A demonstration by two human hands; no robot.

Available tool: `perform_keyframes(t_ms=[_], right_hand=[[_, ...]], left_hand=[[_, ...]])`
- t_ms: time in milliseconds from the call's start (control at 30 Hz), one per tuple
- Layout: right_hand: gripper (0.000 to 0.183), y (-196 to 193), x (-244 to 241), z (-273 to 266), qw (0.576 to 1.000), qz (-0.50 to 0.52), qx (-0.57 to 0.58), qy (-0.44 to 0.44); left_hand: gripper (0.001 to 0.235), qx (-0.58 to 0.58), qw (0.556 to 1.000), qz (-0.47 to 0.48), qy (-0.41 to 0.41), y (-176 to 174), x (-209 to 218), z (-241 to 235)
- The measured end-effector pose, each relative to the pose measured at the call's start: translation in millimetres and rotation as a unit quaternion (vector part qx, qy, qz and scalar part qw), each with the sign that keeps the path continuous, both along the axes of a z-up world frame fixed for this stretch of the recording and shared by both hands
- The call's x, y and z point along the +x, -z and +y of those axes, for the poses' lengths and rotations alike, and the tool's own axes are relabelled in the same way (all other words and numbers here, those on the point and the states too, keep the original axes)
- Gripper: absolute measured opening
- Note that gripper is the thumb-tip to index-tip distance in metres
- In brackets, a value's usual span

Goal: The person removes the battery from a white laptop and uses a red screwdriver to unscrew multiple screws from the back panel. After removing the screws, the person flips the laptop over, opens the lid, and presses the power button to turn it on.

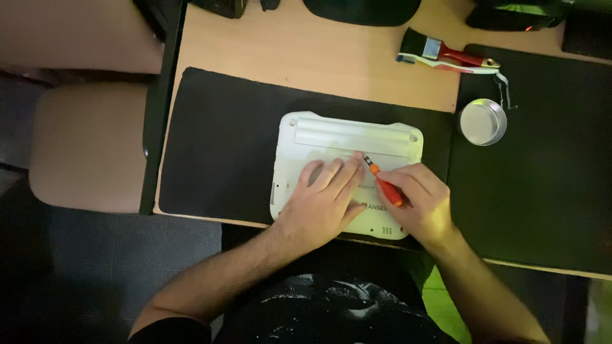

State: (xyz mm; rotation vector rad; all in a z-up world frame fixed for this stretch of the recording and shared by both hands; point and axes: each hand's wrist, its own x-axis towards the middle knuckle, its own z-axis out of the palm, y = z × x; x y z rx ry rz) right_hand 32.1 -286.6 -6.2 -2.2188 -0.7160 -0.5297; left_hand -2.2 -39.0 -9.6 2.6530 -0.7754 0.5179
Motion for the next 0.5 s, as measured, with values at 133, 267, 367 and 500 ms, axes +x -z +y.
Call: perform_keyframes(t_ms=[133, 267, 367, 500], right_hand=[[0.02, 6.4, 14.4, 2.3, 0.998, -0.027, -0.01, -0.053], [0.02, -1.5, 24.1, 10.2, 0.99, -0.059, -0.076, -0.103], [0.004, -10.0, 31.2, 10.4, 0.983, -0.076, -0.101, -0.13], [0.045, 11.6, 32.7, -1.0, 0.972, -0.119, -0.15, -0.135]], left_hand=[[0.071, 0.003, 1.0, -0.001, 0.005, -5.2, 0.4, 1.9], [0.063, 0.009, 1.0, 0.007, 0.003, -8.8, 0.6, 2.7], [0.066, 0.009, 1.0, 0.005, 0.005, -4.5, 0.6, 2.8], [0.07, 0.011, 1.0, -0.012, 0.0, -3.4, 1.1, 1.8]])
